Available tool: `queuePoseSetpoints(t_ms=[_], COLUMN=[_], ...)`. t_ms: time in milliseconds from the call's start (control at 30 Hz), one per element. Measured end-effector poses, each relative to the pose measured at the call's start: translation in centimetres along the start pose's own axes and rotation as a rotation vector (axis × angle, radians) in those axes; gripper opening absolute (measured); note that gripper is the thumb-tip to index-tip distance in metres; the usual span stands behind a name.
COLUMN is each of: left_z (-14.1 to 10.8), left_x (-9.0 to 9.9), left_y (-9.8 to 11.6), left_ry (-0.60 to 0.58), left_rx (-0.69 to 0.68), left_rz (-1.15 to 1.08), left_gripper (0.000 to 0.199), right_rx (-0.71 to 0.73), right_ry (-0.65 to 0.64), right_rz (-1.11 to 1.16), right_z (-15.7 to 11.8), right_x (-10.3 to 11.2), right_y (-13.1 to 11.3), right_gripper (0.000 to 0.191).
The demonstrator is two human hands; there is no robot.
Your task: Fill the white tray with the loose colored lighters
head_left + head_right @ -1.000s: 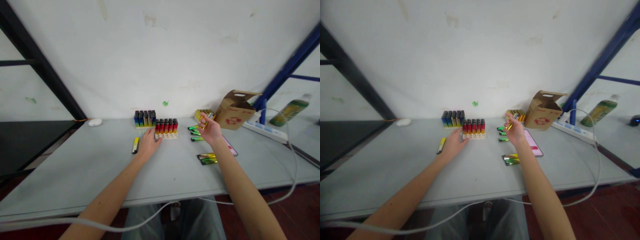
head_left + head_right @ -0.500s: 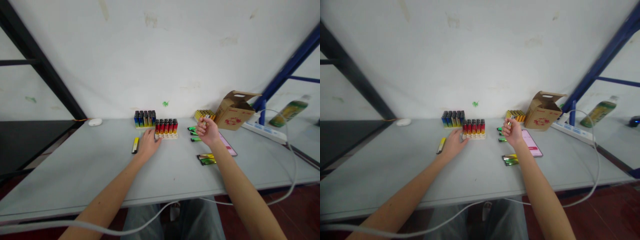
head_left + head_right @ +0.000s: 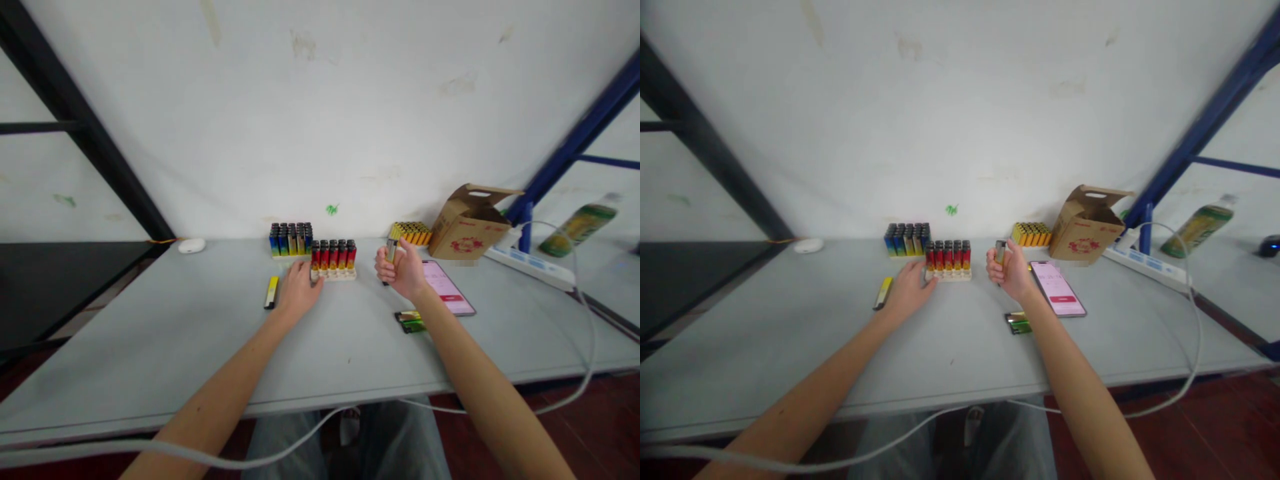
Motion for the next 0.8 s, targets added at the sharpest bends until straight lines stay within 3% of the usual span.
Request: queuePoseSetpoints(t_ms=[467,800], left_z=[-0.1,-0.2], left_x=[0.0,0.3], left_y=[0.0,0.3], left_ry=[0.013,-0.013], left_rx=[-0.004,0.009], left_rz=[-0.003,0.029], left_gripper=[0.033,0.033], right_rx=[-0.046,-0.139], right_ry=[-0.013,-0.071], right_rz=[-0.068,0.039], right_z=[0.4,0.1], right_x=[-0.9,-1.1], right_y=[1.8,2.2], right_gripper=[0.044,0.047])
Point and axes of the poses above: each hand's wrist, its own z-axis towards the middle knuckle, its own x-axis out of the back of the hand, y = z × x, the point moved 2 cm from there along z, towards the middle knuckle, and after that the axes turned 13 degrees about z, right-handed, at the moved point
